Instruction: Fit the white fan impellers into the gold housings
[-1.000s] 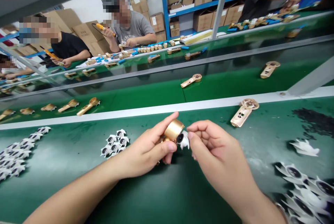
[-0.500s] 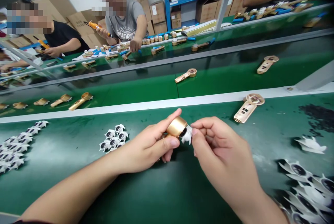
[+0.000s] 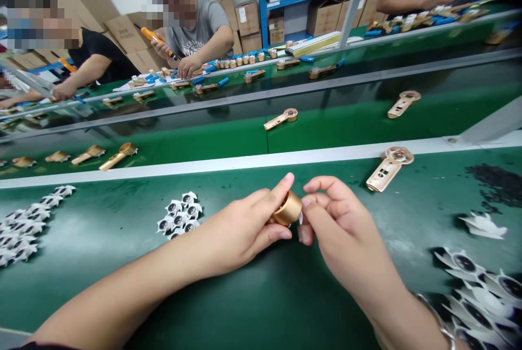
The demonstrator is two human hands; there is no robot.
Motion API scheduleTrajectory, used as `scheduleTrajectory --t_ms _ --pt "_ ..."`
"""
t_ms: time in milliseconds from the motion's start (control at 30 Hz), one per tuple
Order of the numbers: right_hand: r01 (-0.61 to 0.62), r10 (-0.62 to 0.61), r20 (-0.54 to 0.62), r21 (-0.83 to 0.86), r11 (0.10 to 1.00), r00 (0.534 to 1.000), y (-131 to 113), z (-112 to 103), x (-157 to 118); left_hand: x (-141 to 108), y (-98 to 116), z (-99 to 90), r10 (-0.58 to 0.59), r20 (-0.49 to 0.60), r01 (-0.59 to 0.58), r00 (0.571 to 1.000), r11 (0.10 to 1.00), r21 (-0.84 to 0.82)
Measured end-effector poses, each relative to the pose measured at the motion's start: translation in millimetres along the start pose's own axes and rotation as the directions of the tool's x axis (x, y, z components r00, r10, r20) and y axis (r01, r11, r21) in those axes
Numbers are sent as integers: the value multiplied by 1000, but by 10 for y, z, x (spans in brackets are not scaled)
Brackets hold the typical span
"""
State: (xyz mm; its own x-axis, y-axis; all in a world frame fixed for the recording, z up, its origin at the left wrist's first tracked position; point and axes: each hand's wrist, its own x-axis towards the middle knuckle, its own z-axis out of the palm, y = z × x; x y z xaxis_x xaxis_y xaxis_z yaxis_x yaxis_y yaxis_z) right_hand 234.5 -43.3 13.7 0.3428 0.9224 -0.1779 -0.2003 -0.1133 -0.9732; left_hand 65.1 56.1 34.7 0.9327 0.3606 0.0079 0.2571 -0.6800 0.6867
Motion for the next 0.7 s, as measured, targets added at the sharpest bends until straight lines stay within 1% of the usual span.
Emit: scheduleTrajectory --t_ms 67,100,133,167,200,233,267,300,333,367,433,500,567,633,700 --pt "-42 36 50 121 992 998 -10 0 25 -15 9 -18 31 -4 -31 1000 1000 8" --pt "-68 53 80 193 979 995 -19 3 33 -20 4 -57 47 -10 -47 999 999 24" --pt "-98 71 114 255 962 991 -27 9 39 -20 -17 -124 70 -25 -68 997 996 59" --pt "-138 98 151 282 949 984 -34 17 42 -14 -61 -219 84 -45 -79 995 990 115" --pt "-183 135 186 270 945 973 -35 29 43 2 -132 -342 74 -73 -59 995 979 194" --pt "-226 178 214 224 948 960 -30 42 44 29 -233 -485 47 -112 -14 993 958 287" --pt "-262 222 234 159 952 947 -19 58 45 66 -364 -641 -20 -162 81 987 922 378" --pt "-289 259 245 93 953 934 -4 73 44 112 -521 -798 -120 -233 218 965 861 460" --pt "-304 284 252 41 952 925 15 88 43 163 -697 -946 -222 -299 354 928 781 515" --pt "-309 297 260 7 951 919 34 100 41 213 -885 -1077 -269 -342 420 900 744 520" --pt "-303 300 282 -35 952 911 66 109 32 293 -1258 -1268 -324 -396 498 859 705 505" --pt "-288 297 307 -76 955 904 90 97 25 330 -1573 -1373 -370 -408 541 835 685 487" --pt "-269 295 333 -122 955 896 110 71 24 320 -1775 -1423 -394 -410 561 822 685 465" --pt "-257 303 339 -175 950 891 132 44 24 239 -1826 -1440 -390 -429 566 815 695 443" --pt "-257 321 342 -222 941 883 149 30 15 47 -1717 -1406 -354 -446 544 822 722 428"
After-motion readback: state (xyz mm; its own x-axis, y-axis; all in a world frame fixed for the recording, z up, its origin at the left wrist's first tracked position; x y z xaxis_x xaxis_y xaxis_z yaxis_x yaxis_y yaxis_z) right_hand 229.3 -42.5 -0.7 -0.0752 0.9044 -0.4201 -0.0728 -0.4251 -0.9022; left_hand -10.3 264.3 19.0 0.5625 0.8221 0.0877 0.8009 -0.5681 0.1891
